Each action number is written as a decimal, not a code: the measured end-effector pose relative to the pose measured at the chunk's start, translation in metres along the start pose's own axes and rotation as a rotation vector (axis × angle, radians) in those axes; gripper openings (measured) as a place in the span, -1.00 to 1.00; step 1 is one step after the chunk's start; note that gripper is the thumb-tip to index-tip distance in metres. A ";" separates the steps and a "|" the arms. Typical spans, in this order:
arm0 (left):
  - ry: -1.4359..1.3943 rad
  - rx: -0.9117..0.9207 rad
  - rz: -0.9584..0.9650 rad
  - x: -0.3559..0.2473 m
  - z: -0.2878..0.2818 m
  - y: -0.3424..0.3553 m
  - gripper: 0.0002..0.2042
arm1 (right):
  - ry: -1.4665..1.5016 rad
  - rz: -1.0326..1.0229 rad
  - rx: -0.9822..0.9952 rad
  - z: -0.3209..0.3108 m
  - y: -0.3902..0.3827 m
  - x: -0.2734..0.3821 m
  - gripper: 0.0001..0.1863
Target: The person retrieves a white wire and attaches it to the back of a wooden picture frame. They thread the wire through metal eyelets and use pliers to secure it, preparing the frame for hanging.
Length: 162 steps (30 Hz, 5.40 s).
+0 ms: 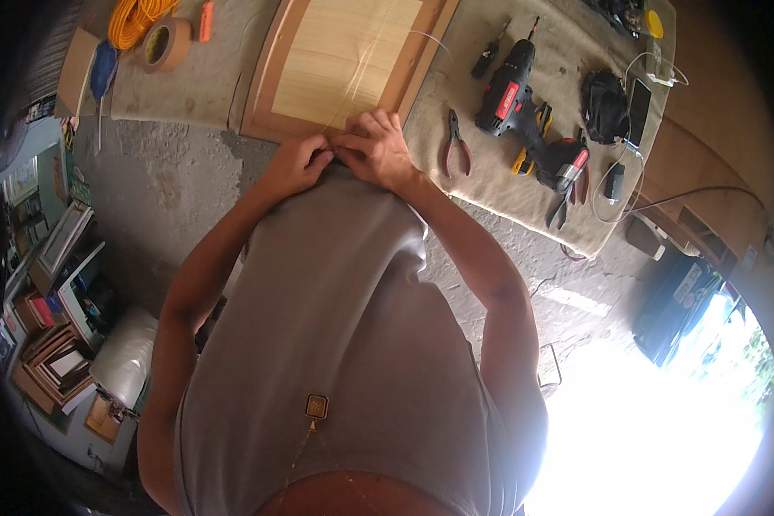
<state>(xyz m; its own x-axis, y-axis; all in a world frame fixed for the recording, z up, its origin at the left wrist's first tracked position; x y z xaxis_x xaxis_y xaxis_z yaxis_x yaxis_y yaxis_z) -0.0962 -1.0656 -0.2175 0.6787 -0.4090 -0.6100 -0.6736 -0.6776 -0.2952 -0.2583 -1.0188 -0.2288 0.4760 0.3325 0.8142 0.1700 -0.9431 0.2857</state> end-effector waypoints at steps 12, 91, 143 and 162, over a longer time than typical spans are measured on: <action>-0.174 0.090 -0.024 0.006 0.000 0.006 -0.87 | -0.028 0.033 -0.022 0.007 0.000 -0.009 -0.85; -0.190 -0.116 0.039 0.018 0.000 0.025 -0.75 | 0.139 1.074 -0.319 0.024 0.026 0.030 -0.91; -0.274 -0.058 0.128 0.020 0.001 0.021 -0.88 | 0.204 0.520 -0.233 0.015 -0.003 0.012 -0.73; -0.189 -0.096 0.171 0.017 -0.001 0.020 -0.92 | 0.453 0.636 -0.174 0.019 0.002 0.004 -0.44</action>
<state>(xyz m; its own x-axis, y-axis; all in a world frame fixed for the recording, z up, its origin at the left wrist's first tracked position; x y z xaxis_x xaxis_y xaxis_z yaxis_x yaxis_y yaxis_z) -0.0978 -1.0873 -0.2329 0.4844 -0.4073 -0.7743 -0.7368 -0.6670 -0.1101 -0.2396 -1.0193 -0.2348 0.0333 -0.2669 0.9631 -0.1711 -0.9510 -0.2576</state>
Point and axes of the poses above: each hand's wrist, its own y-axis towards the middle knuckle, its own z-axis out of the palm, x = y × z, the point moved 4 cm from there along y, towards the middle knuckle, and after that the axes turned 13 degrees about y, right-handed, at the moved point
